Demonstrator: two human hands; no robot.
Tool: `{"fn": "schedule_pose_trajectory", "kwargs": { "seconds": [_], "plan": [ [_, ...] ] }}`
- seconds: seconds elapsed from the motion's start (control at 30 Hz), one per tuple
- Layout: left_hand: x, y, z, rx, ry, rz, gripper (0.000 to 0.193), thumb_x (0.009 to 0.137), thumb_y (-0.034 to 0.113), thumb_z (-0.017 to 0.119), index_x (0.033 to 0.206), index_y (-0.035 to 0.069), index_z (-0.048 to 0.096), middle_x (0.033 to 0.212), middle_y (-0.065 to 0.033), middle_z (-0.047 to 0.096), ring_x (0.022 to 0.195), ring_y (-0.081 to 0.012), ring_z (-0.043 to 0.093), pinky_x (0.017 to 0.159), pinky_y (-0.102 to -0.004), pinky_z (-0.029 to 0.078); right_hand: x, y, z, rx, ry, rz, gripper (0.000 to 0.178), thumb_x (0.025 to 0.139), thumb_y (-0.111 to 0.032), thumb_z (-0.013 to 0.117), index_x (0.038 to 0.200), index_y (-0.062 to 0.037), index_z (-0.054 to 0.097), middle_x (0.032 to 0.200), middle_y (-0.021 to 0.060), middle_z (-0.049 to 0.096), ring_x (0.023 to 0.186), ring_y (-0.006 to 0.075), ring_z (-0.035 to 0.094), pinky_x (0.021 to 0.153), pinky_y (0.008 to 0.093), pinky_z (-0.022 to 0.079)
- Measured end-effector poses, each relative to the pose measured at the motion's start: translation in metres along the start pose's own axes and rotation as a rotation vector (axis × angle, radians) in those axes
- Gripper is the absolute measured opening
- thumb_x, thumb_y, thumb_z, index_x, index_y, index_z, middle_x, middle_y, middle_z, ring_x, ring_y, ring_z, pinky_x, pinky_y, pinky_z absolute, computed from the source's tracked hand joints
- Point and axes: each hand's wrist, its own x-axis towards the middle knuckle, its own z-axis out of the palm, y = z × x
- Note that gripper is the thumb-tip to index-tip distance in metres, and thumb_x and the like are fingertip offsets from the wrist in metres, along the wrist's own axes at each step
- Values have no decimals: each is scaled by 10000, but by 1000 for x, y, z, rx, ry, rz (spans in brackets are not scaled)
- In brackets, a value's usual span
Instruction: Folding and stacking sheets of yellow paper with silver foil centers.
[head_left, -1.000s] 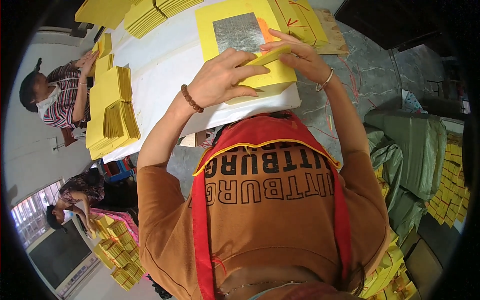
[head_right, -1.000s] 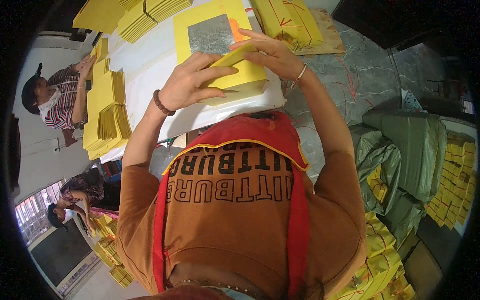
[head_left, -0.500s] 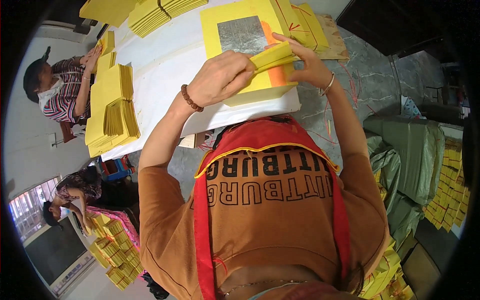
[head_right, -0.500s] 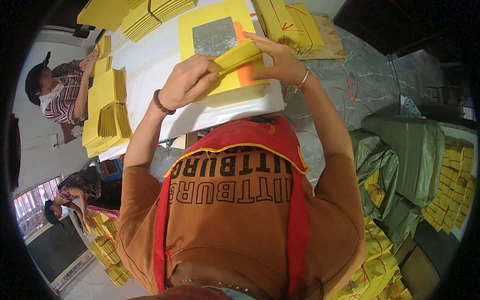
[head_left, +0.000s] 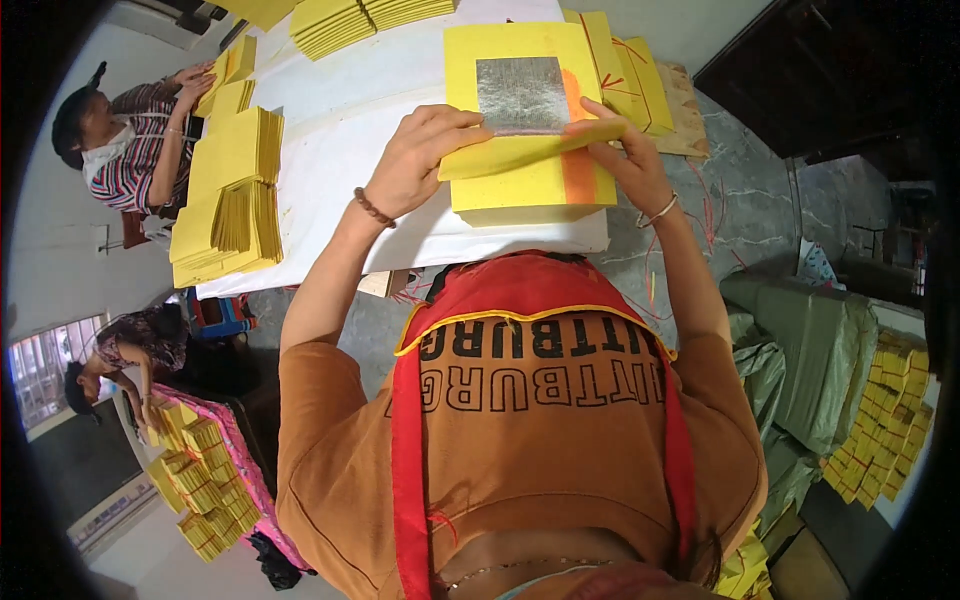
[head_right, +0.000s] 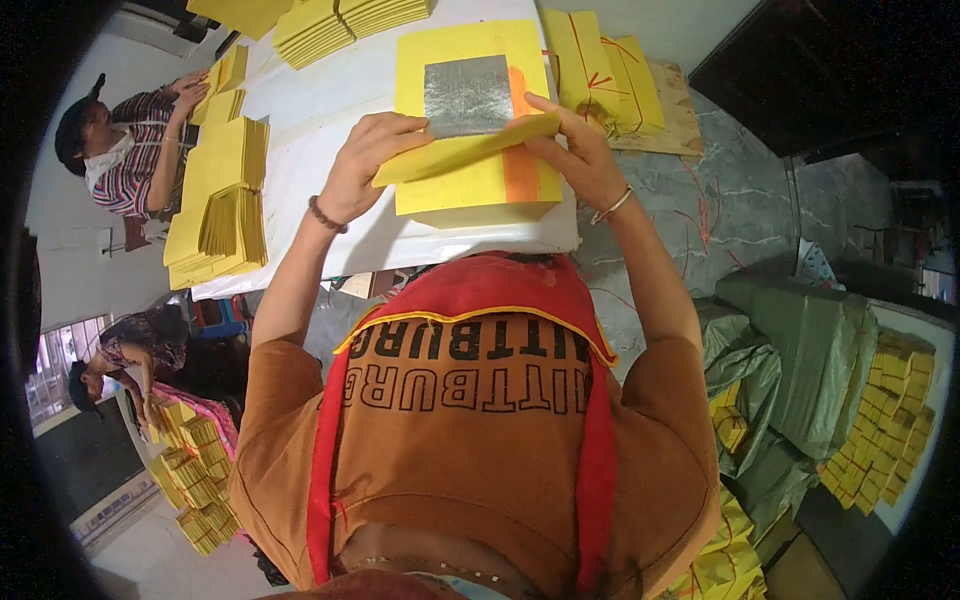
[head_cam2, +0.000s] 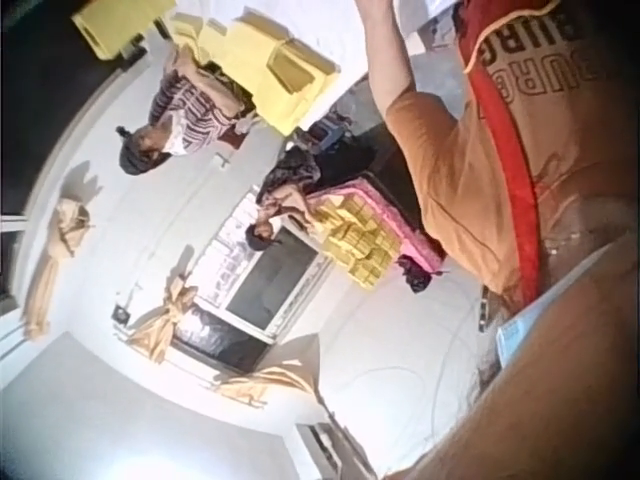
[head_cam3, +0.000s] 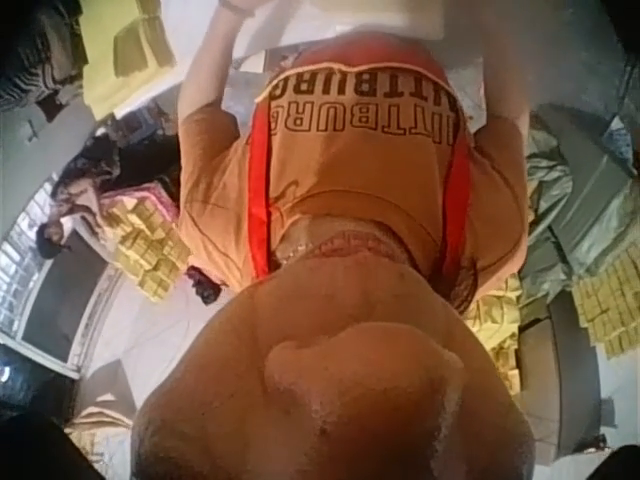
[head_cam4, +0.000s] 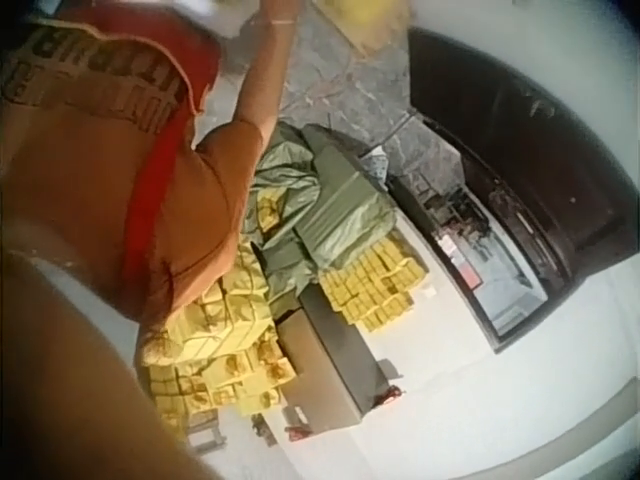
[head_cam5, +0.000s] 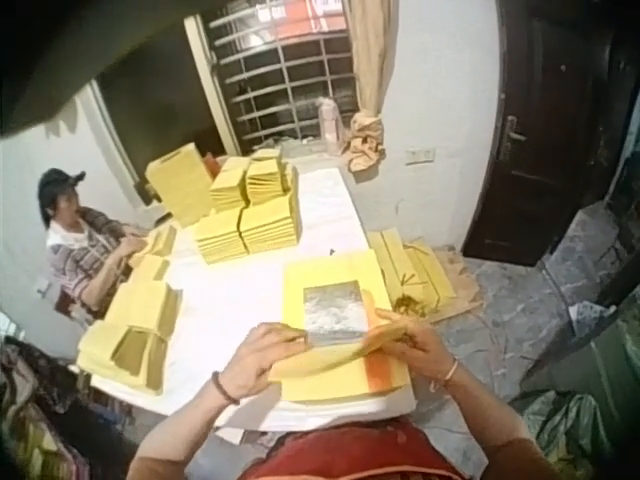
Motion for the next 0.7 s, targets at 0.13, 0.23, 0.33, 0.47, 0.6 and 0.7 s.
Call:
{"fn": "schedule_pose_trajectory", "kwargs": {
  "seconds": [0.13, 0.23, 0.33, 0.47, 0.6, 0.7],
  "plan": [
    [0, 0, 9, 129, 148, 44, 323, 736, 98, 565, 1053, 119, 622, 1051, -51, 610, 981, -238, 533, 832, -340, 400, 12, -11, 2, -411, 69, -238, 327, 757, -62, 600, 1076, -133, 586, 1162, 51, 581, 1214, 258, 434, 995, 411, 309],
    [2, 3, -1, 217, 177, 102, 324, 729, 86, 549, 1040, 135, 627, 1046, -67, 609, 955, -227, 546, 808, -332, 408, 17, -15, -12, -671, -104, -303, 362, 732, -19, 574, 1058, -175, 594, 1178, 33, 570, 1202, 259, 444, 981, 410, 317],
    [-3, 15, -11, 310, 201, 170, 292, 737, 70, 536, 1012, 113, 625, 1024, -85, 614, 899, -227, 572, 774, -328, 421, 8, -41, -8, -800, -138, -392, 348, 716, 3, 548, 1012, -167, 615, 1134, 19, 595, 1156, 236, 489, 965, 401, 322],
    [-10, 27, -10, 58, 164, 102, 237, 741, 43, 531, 964, 58, 611, 937, -83, 636, 805, -222, 606, 727, -329, 443, -4, -60, -4, -720, -190, -371, 293, 721, -23, 552, 972, -151, 631, 1073, 7, 622, 1056, 211, 553, 933, 400, 335],
    [-7, 32, -7, -148, 187, -159, 173, 806, 83, 546, 969, 37, 583, 820, -121, 623, 726, -259, 606, 650, -332, 455, -9, -47, -1, -520, -170, -30, 209, 772, -73, 578, 975, -97, 622, 1007, 57, 635, 939, 213, 588, 826, 377, 390],
    [9, 25, -1, -359, 158, -677, 224, 912, 191, 494, 971, -17, 552, 657, -151, 575, 583, -226, 580, 534, -293, 437, -2, -45, 5, -318, -24, 245, 223, 812, -80, 578, 1032, -62, 600, 966, 85, 631, 854, 166, 594, 721, 327, 427]
  ]
}}
